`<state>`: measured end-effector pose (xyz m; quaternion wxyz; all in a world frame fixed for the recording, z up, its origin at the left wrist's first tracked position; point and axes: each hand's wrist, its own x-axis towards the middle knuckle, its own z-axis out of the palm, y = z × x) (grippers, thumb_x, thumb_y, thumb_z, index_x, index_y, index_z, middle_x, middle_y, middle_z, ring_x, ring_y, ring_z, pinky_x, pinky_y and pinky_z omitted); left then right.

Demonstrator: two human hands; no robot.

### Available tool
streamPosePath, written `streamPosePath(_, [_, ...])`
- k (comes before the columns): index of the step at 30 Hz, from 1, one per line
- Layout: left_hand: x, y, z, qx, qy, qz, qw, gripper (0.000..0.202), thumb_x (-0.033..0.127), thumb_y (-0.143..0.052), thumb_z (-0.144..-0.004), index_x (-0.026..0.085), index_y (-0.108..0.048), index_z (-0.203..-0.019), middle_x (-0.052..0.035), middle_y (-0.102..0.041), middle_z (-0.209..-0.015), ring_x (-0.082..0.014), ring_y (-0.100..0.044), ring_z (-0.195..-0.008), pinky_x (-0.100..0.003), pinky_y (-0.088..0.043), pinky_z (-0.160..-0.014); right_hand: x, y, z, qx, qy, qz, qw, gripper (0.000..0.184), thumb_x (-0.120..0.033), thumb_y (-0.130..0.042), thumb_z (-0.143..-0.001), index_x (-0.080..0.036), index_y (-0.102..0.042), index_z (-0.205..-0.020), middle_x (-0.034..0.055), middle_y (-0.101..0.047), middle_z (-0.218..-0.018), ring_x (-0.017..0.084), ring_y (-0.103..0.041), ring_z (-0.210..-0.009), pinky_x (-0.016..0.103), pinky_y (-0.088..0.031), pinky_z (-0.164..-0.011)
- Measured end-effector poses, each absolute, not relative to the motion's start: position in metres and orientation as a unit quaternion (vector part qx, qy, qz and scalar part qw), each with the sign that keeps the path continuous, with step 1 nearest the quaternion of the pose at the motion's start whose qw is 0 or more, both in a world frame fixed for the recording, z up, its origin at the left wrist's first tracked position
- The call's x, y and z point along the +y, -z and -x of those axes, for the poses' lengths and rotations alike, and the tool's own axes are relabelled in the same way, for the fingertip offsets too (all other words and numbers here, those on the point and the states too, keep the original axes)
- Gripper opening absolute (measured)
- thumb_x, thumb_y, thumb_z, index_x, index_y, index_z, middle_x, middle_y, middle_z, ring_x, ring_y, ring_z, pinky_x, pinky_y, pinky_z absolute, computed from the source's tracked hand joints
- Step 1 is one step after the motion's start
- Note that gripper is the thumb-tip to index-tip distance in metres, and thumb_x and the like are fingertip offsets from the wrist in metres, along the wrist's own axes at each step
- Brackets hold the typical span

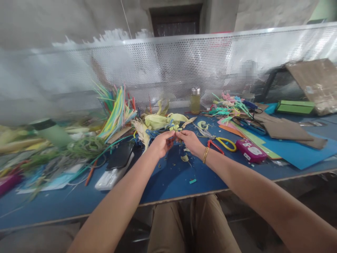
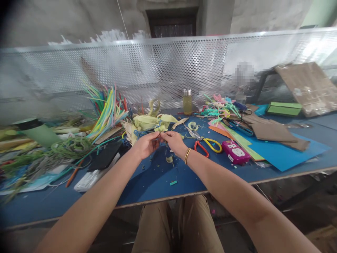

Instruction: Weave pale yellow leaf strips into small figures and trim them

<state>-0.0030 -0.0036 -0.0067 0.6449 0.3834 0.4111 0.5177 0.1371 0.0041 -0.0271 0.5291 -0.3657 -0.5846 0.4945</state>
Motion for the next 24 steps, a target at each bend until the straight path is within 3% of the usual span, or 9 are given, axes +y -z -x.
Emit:
streamPosePath(4, [-0.001,0.011,0.003,0.408,-0.519,-0.407,0.631,0.021,0.023,-0.081,-0.06,0.016,-0.069,-0.075,-0.0023,-0.064,-0.066,-0.0107,-0.056,-0.058,-0.021,-0.036,-0.051,0.005,0.028,-0.137,-0.593,-0.483,0.372,0.526,0.033,-0.047,-0.062,-0.075,-0.017,-0.06,-0.062,0.0002,-0.059,-0.061,0.01,-0.049,-0.058,0.024,-0.039,-0.06])
streamPosePath(10, [-0.002,0.012,-0.002,0.415,-0.551,-0.405,0.6,0.025,0.03,-0.084,-0.056,0.016,-0.068,-0.07,-0.0017,-0.065,-0.068,-0.0113,-0.056,-0.059,-0.023,-0.035,-0.053,0.004,0.029,-0.135,-0.604,-0.438,0.415,0.521,0.029,-0.043,-0.06,-0.076,-0.017,-0.063,-0.065,0.0004,-0.062,-0.061,0.012,-0.051,-0.058,0.024,-0.038,-0.058])
streamPosePath(17, [0.002,0.016,-0.008,0.402,-0.608,-0.371,0.576,0.02,0.02,-0.083,-0.052,0.017,-0.067,-0.064,-0.0008,-0.066,-0.069,-0.0109,-0.055,-0.062,-0.023,-0.038,-0.057,-0.003,0.028,-0.133,-0.677,-0.26,0.451,0.52,0.028,-0.038,-0.06,-0.079,-0.018,-0.064,-0.061,-0.0007,-0.059,-0.058,0.011,-0.048,-0.056,0.025,-0.034,-0.055])
streamPosePath(24, [-0.002,0.013,-0.006,0.409,-0.595,-0.356,0.593,0.027,0.031,-0.086,-0.055,0.018,-0.067,-0.069,0.0007,-0.064,-0.068,-0.0106,-0.054,-0.061,-0.023,-0.038,-0.056,-0.002,0.029,-0.134,-0.683,-0.267,0.448,0.512,0.024,-0.035,-0.06,-0.08,-0.018,-0.066,-0.066,0.0009,-0.064,-0.064,0.013,-0.052,-0.059,0.025,-0.037,-0.059])
